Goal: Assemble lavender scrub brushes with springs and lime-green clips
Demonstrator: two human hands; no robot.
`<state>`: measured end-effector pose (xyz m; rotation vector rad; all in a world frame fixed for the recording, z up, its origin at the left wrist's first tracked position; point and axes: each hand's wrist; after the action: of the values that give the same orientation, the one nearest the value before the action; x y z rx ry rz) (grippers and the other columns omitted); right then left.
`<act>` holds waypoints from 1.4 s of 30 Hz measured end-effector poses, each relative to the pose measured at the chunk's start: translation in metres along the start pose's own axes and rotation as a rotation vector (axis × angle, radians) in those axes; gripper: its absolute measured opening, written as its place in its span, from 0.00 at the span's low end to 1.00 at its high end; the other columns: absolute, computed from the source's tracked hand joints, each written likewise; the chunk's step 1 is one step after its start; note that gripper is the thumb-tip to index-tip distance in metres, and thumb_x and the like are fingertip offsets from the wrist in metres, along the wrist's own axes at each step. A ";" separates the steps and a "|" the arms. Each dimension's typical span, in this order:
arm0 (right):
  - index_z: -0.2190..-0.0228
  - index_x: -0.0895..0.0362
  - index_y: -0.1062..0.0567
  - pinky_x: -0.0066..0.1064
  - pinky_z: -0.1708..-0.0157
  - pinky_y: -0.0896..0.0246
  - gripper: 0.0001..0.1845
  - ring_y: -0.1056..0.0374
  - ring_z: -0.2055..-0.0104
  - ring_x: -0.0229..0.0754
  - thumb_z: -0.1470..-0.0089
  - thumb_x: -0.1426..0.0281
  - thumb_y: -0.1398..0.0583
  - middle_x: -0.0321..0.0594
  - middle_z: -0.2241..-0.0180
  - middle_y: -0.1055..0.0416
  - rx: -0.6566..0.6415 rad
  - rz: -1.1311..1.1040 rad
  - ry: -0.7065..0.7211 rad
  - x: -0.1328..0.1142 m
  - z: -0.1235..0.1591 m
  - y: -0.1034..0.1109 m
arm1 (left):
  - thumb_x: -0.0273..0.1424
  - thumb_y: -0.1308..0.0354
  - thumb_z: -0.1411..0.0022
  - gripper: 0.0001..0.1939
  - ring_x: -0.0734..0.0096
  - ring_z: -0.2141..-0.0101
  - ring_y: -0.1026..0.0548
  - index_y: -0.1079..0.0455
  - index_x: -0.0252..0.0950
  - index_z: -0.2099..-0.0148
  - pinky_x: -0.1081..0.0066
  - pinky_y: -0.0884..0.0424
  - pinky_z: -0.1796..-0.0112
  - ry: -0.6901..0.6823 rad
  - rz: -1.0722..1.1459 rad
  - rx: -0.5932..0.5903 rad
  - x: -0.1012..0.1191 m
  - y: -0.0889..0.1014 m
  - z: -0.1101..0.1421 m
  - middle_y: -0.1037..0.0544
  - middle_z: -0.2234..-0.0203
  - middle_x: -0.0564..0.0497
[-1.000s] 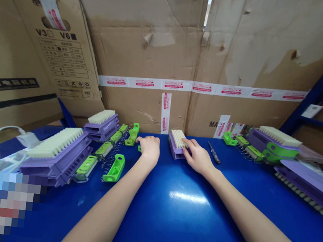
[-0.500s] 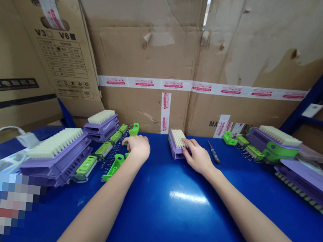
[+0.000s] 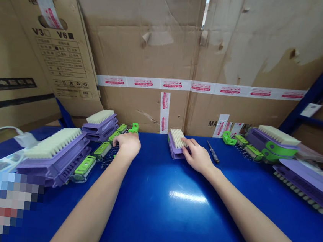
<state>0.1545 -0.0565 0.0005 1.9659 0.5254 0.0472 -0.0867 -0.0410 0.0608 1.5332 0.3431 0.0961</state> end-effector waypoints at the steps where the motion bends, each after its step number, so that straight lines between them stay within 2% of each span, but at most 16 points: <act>1: 0.46 0.53 0.36 0.33 0.62 0.38 0.21 0.31 0.57 0.45 0.40 0.64 0.53 0.43 0.51 0.33 0.000 0.000 0.001 0.000 0.000 0.000 | 0.27 0.51 0.48 0.20 0.45 0.60 0.25 0.30 0.35 0.52 0.49 0.32 0.71 0.033 -0.013 -0.005 0.000 0.001 0.000 0.25 0.59 0.30; 3: 0.46 0.53 0.36 0.32 0.62 0.38 0.21 0.31 0.57 0.45 0.40 0.65 0.53 0.43 0.51 0.33 0.002 -0.002 0.007 0.000 0.000 0.000 | 0.24 0.51 0.48 0.21 0.49 0.59 0.25 0.30 0.35 0.51 0.51 0.32 0.68 0.075 -0.035 -0.013 0.001 0.004 0.002 0.25 0.57 0.33; 6: 0.46 0.54 0.36 0.32 0.62 0.38 0.21 0.31 0.57 0.45 0.40 0.65 0.53 0.42 0.51 0.33 0.008 -0.007 0.016 0.000 0.000 0.000 | 0.21 0.52 0.48 0.21 0.51 0.56 0.26 0.30 0.34 0.52 0.52 0.31 0.64 0.058 -0.049 -0.015 -0.001 0.012 0.010 0.26 0.55 0.34; 11: 0.47 0.54 0.36 0.32 0.62 0.38 0.21 0.31 0.58 0.44 0.40 0.64 0.52 0.43 0.52 0.33 0.012 0.007 0.011 0.001 0.000 -0.001 | 0.29 0.49 0.45 0.17 0.52 0.57 0.26 0.28 0.33 0.54 0.59 0.31 0.63 -0.030 -0.049 0.063 -0.030 0.022 0.035 0.25 0.55 0.36; 17: 0.46 0.54 0.36 0.32 0.61 0.38 0.22 0.31 0.58 0.44 0.40 0.65 0.52 0.44 0.51 0.34 0.006 0.002 0.016 0.000 0.000 0.000 | 0.31 0.52 0.44 0.16 0.48 0.60 0.26 0.26 0.33 0.60 0.61 0.31 0.67 -0.009 -0.176 0.167 -0.081 0.005 0.074 0.24 0.62 0.35; 19: 0.46 0.54 0.36 0.32 0.61 0.37 0.22 0.31 0.58 0.44 0.40 0.65 0.52 0.44 0.51 0.34 0.012 -0.001 0.018 0.000 0.000 0.000 | 0.30 0.54 0.44 0.17 0.46 0.60 0.26 0.26 0.31 0.60 0.61 0.31 0.69 0.001 -0.213 0.186 -0.092 -0.002 0.084 0.24 0.62 0.33; 22: 0.46 0.54 0.36 0.32 0.62 0.37 0.21 0.31 0.58 0.44 0.40 0.65 0.53 0.44 0.51 0.34 0.018 0.004 0.021 0.000 0.000 -0.001 | 0.27 0.56 0.43 0.17 0.46 0.61 0.26 0.26 0.30 0.61 0.62 0.31 0.70 0.010 -0.224 0.152 -0.101 -0.010 0.092 0.24 0.63 0.32; 28: 0.46 0.54 0.36 0.32 0.63 0.37 0.21 0.31 0.59 0.44 0.40 0.65 0.53 0.44 0.51 0.34 0.020 0.011 0.019 0.000 0.000 -0.002 | 0.22 0.57 0.46 0.19 0.49 0.63 0.25 0.26 0.33 0.60 0.63 0.32 0.70 0.005 -0.156 0.113 -0.107 -0.019 0.089 0.23 0.65 0.36; 31: 0.46 0.54 0.36 0.32 0.62 0.38 0.21 0.31 0.58 0.44 0.40 0.65 0.53 0.43 0.51 0.34 0.019 0.004 0.019 0.000 0.000 -0.002 | 0.23 0.57 0.46 0.18 0.50 0.63 0.24 0.26 0.35 0.61 0.64 0.34 0.71 0.009 -0.164 0.096 -0.110 -0.017 0.090 0.23 0.66 0.37; 37: 0.46 0.53 0.36 0.32 0.63 0.38 0.21 0.31 0.58 0.44 0.40 0.65 0.53 0.43 0.52 0.33 0.017 0.012 0.013 -0.001 0.000 -0.002 | 0.26 0.61 0.40 0.19 0.54 0.65 0.25 0.28 0.37 0.62 0.64 0.37 0.70 0.040 -0.251 0.139 -0.107 0.009 0.107 0.22 0.66 0.43; 40: 0.46 0.54 0.36 0.32 0.62 0.37 0.22 0.31 0.58 0.44 0.40 0.63 0.51 0.44 0.52 0.33 0.017 0.000 0.030 -0.001 0.001 0.000 | 0.27 0.61 0.39 0.18 0.53 0.64 0.25 0.29 0.36 0.60 0.64 0.37 0.70 0.038 -0.227 0.179 -0.091 0.025 0.114 0.22 0.65 0.43; 42: 0.45 0.54 0.37 0.32 0.62 0.37 0.24 0.31 0.58 0.44 0.41 0.60 0.49 0.45 0.51 0.34 0.012 -0.015 0.061 0.001 0.002 0.003 | 0.28 0.59 0.39 0.16 0.53 0.63 0.25 0.29 0.36 0.59 0.65 0.36 0.69 -0.024 -0.169 0.222 -0.074 0.032 0.114 0.23 0.64 0.42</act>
<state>0.1565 -0.0589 0.0018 1.9771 0.5811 0.0949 -0.1207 -0.1693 0.1044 1.7160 0.4751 -0.0954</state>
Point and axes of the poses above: each hand's wrist, its own z-axis away from the middle knuckle, its own y-axis out of the back of the hand, x = y × z
